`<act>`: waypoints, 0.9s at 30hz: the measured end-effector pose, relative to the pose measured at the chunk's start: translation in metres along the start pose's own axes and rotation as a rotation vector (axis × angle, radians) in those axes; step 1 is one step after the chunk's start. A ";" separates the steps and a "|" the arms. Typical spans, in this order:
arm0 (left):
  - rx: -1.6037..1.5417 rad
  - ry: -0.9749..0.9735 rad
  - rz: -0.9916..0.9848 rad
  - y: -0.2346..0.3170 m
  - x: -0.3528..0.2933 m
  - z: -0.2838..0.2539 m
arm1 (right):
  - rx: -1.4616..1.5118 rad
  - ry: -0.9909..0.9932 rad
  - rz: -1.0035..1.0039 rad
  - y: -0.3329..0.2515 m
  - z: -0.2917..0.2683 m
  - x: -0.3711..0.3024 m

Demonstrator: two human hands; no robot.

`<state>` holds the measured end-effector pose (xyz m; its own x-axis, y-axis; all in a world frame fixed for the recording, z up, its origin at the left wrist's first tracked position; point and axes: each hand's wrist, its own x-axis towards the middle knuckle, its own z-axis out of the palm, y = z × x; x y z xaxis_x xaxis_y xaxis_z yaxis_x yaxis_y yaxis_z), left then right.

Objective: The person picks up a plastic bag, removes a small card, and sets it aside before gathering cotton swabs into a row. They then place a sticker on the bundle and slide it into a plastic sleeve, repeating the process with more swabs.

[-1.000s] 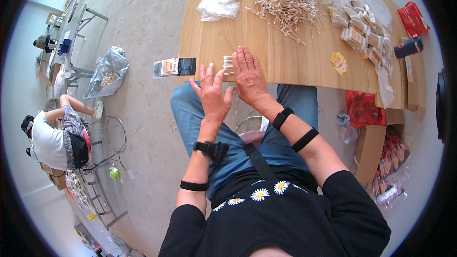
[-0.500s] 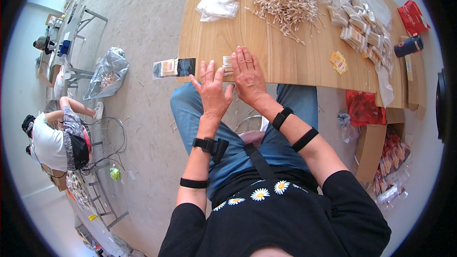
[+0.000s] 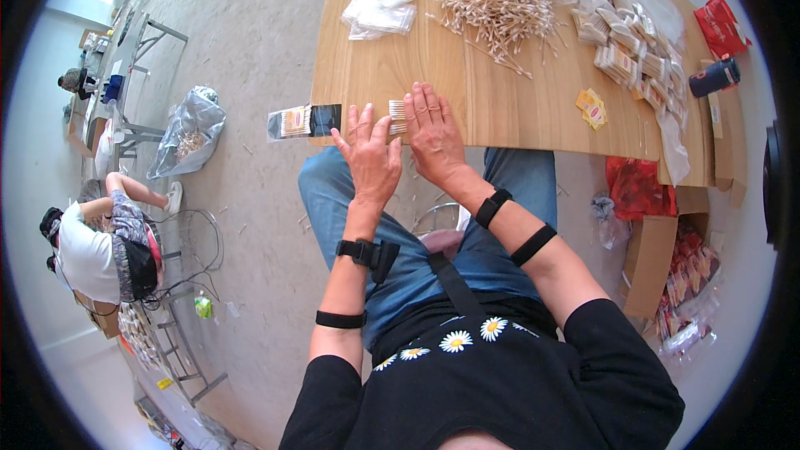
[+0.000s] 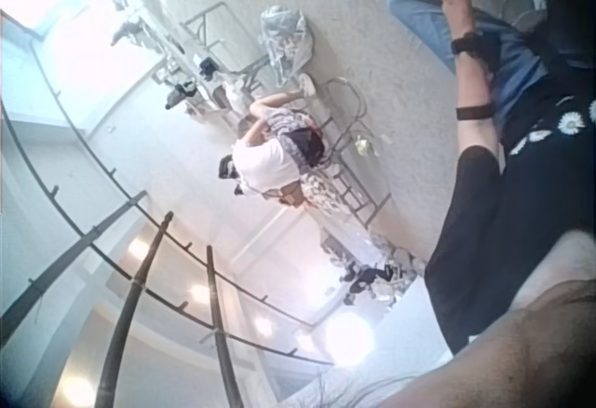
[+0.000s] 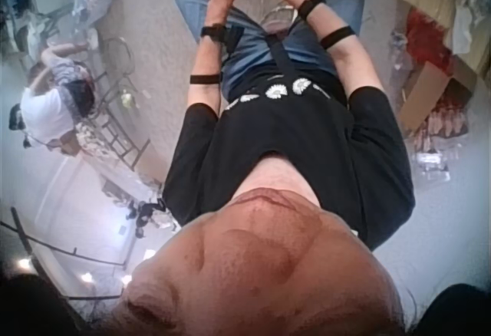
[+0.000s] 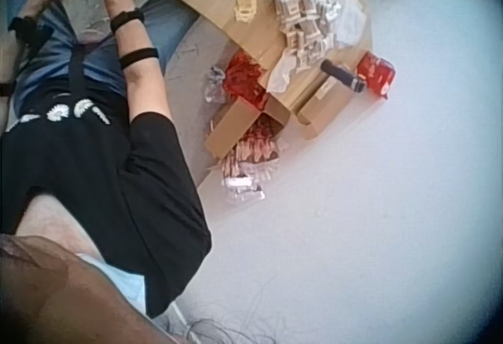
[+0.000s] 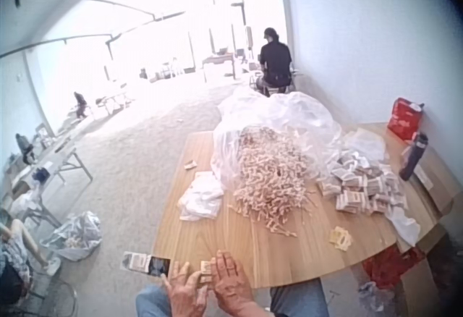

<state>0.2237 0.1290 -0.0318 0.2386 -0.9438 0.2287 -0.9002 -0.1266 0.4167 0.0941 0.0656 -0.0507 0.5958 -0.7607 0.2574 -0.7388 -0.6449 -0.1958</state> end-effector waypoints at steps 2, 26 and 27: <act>-0.001 -0.004 -0.008 0.000 0.000 0.000 | 0.008 0.008 0.002 0.000 0.001 0.000; 0.007 -0.003 0.011 -0.001 0.007 0.002 | -0.036 0.011 -0.003 0.002 0.004 0.000; -0.013 -0.002 0.001 -0.002 0.006 0.003 | -0.028 0.021 -0.004 0.002 0.004 0.000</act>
<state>0.2255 0.1232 -0.0334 0.2371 -0.9445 0.2275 -0.8956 -0.1219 0.4278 0.0938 0.0646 -0.0549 0.5921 -0.7563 0.2784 -0.7453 -0.6453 -0.1679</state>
